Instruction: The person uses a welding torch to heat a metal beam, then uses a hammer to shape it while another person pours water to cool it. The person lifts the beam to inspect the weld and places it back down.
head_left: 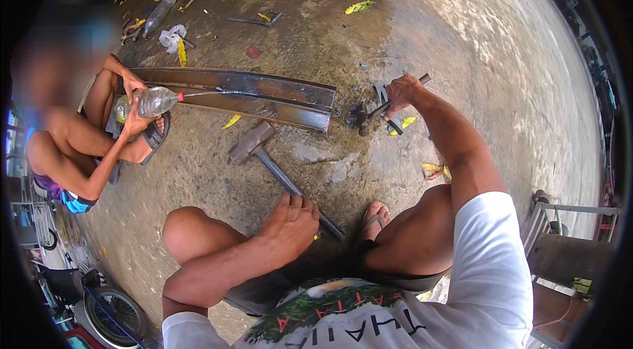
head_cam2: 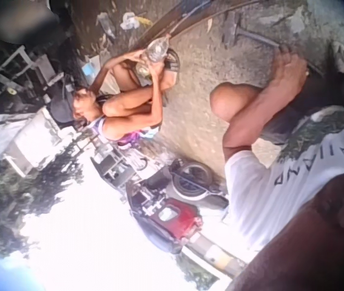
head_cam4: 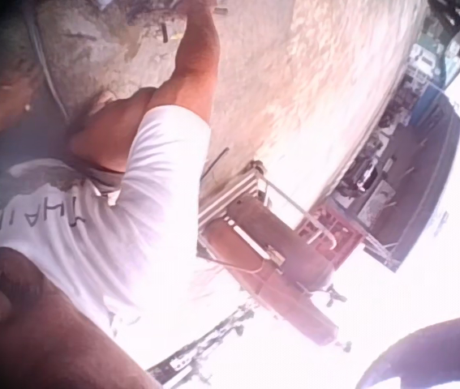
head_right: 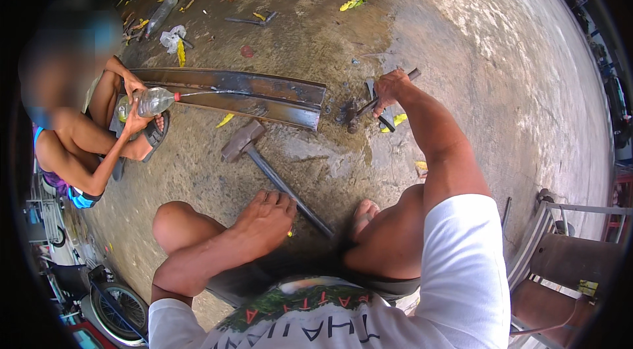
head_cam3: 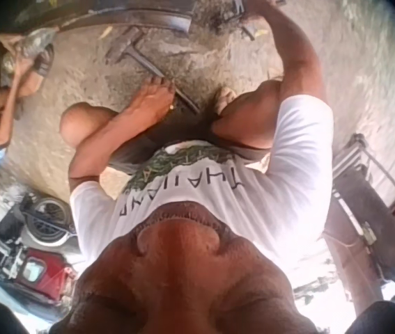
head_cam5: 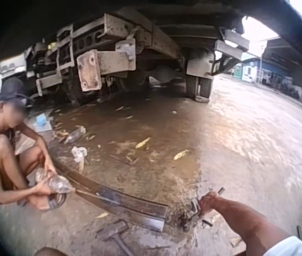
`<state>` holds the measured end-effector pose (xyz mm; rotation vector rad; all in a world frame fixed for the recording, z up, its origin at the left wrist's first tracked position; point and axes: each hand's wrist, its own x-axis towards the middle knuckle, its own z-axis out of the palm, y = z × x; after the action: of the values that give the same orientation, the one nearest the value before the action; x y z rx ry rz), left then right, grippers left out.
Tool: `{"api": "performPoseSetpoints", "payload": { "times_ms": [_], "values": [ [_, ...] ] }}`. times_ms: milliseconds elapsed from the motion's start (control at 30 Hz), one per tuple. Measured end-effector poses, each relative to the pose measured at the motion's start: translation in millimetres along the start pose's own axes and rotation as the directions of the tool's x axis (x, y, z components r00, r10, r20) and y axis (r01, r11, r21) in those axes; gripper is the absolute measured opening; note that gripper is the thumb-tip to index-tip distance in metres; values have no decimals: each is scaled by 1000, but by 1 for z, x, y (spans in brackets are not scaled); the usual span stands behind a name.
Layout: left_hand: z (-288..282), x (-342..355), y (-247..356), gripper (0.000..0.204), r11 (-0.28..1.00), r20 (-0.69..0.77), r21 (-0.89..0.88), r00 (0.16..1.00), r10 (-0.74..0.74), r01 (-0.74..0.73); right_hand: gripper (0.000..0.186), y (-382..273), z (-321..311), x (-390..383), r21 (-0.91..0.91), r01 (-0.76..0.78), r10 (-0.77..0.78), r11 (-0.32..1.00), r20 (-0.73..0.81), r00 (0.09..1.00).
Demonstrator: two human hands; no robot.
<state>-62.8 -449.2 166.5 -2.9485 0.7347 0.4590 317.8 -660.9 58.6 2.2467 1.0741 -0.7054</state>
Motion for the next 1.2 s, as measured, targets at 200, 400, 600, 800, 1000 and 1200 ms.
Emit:
{"api": "performPoseSetpoints", "payload": {
  "times_ms": [200, 400, 600, 800, 1000, 1200],
  "values": [
    [-1, 2, -1, 39, 998, -32, 56, 999, 17, -16, 89, -46, -12, -6, -68, 193, -190, 979, 42, 981],
    [5, 3, -3, 36, 996, -49, 84, 998, 30, -26, 89, -25, -10, 2, -39, 88, -88, 995, 14, 996],
    [3, 9, -6, 36, 998, 138, -54, 990, -4, 12, 83, 35, 16, 22, 408, -337, 442, 849, -197, 875],
    [8, 1, -7, 34, 998, -69, 50, 997, 27, -23, 88, 6, -11, -2, 205, -110, 124, 973, -57, 991],
    [2, 4, -7, 38, 998, -61, 55, 998, 33, -30, 90, -25, -1, 7, -25, 157, -158, 987, -52, 986],
    [8, 9, -9, 36, 999, -50, 48, 998, 23, -21, 85, -29, -6, 18, 37, 80, -74, 996, -131, 989]
  ]
}}
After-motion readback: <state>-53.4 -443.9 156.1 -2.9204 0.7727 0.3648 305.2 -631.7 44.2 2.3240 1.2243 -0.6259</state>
